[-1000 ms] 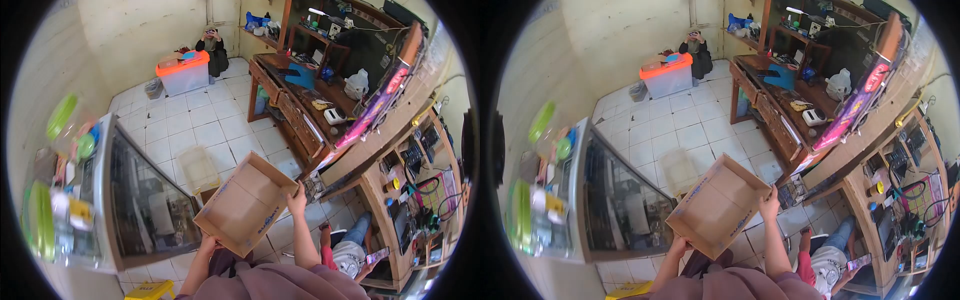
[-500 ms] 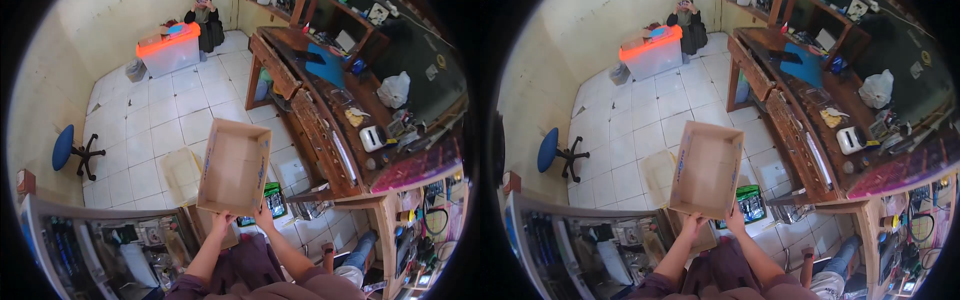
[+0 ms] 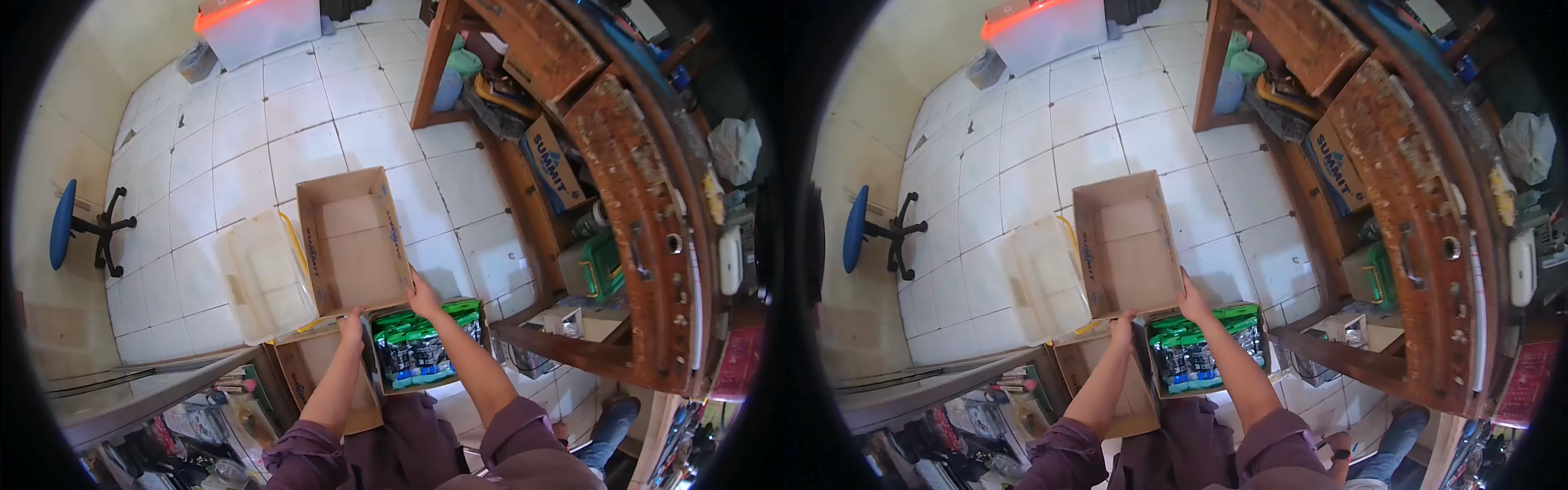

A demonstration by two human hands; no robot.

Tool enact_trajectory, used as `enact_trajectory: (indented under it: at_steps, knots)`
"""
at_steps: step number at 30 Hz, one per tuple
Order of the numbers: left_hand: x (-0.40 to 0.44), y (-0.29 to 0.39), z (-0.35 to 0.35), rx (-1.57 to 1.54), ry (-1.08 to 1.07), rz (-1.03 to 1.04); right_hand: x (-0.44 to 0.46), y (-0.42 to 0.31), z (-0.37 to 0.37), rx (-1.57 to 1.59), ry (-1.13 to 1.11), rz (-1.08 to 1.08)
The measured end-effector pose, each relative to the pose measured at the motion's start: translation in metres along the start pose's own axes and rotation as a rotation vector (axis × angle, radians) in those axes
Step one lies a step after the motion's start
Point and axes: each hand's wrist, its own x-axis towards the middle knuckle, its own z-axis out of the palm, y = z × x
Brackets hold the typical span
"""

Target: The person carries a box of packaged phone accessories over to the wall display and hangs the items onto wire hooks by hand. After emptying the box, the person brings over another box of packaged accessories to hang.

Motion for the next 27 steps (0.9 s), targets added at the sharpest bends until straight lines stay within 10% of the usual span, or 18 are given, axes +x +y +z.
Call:
enact_trajectory:
  at_steps: [9, 14, 19, 23, 25, 27]
  knots:
    - [0.055, -0.048, -0.003, 0.016, -0.052, -0.173, 0.029, 0.035, 0.039, -0.035, -0.088, 0.154]
    - [0.057, -0.069, -0.009, -0.157, -0.194, -0.105, 0.034, 0.122, 0.083, 0.221, 0.035, -0.138]
    - [0.014, -0.091, -0.026, -0.193, -0.384, -0.039, -0.078, 0.071, -0.005, -0.066, 0.337, -0.047]
    - [-0.018, -0.123, -0.038, 0.133, -0.443, 0.047, -0.147, 0.122, -0.051, -0.388, 0.585, -0.003]
    - [-0.033, -0.133, -0.044, 0.835, -0.353, 0.340, -0.161, 0.159, -0.060, -0.457, 0.529, 0.162]
    - [-0.035, -0.142, -0.045, 0.912, -0.305, 0.373, -0.161, 0.181, -0.068, -0.426, 0.383, 0.325]
